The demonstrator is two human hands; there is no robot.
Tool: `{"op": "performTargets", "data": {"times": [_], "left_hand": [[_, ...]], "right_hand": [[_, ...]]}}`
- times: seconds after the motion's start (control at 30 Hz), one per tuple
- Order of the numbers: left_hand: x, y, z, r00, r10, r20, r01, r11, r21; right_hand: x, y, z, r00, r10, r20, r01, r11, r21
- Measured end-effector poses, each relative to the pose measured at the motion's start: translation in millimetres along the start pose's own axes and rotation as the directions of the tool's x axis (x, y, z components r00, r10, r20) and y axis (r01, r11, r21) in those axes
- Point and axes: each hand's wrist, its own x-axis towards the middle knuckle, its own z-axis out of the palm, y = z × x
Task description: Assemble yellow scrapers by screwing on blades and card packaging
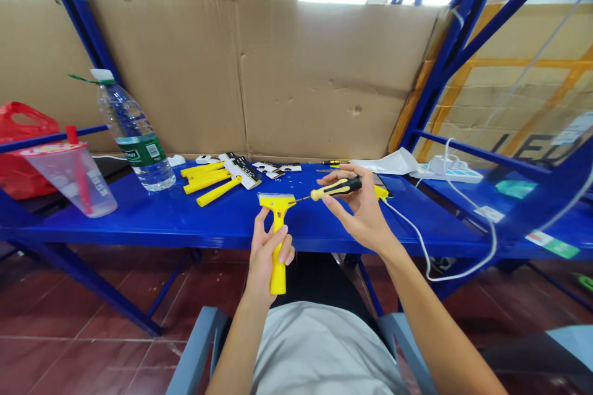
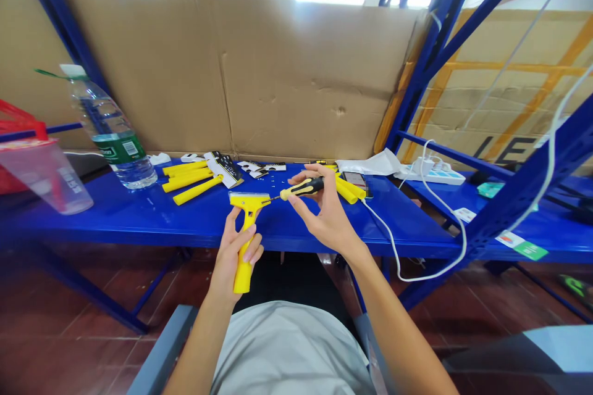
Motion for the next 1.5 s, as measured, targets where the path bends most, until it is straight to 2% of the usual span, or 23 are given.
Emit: {"op": "performTargets", "data": {"times": [0.1, 0.23, 0.4, 0.57, 0.77, 1.03, 1.5], "left_hand": [[0.1, 0.2, 0.3, 1.0, 0.002, 0.001, -0.002, 1.0, -0.001], [-0.3, 0.2, 0.7, 1.0, -0.006, 0.008, 0.006, 1.0, -0.002], [-1.0, 1.0, 0.1, 1.0, -0.012, -0.011, 0.012, 1.0, -0.006], [-0.9, 0.1, 0.2, 1.0, -0.009, 0.002, 0.009, 1.0, 0.001], [-0.7, 0.5, 0.2, 1.0, -0.003, -0.006, 0.003, 1.0, 0.006], [-0.9, 0.7, 0.1, 1.0, -0.004, -0.004, 0.004, 1.0, 0.031], [-1.4, 1.4, 0.4, 1.0, -0.008, -0.002, 0.008, 1.0, 0.025]], "right_hand": [[-0.4, 0.0, 0.3, 1.0, 0.003, 0.031, -0.004, 0.999, 0.032], [-0.7, 0.5, 1.0, 0.999, -0.011, -0.035, 0.012, 1.0, 0.018], [-1.9, 0.2, 1.5, 0.999, -0.005, 0.052, 0.001, 0.997, 0.072], [-2.0, 1.1, 2.3, 0.999, 0.024, -0.029, -0.023, 0.999, 0.037], [-1.7, -2.2, 3.0, 0.999, 0.006, 0.042, -0.011, 0.994, 0.111], [-1.8, 1.8, 12.5, 0.999, 0.015, -0.047, -0.008, 0.99, 0.141], [-1.2, 13.5, 16.2, 0.981, 0.016, -0.193, -0.01, 0.999, 0.032]]}}
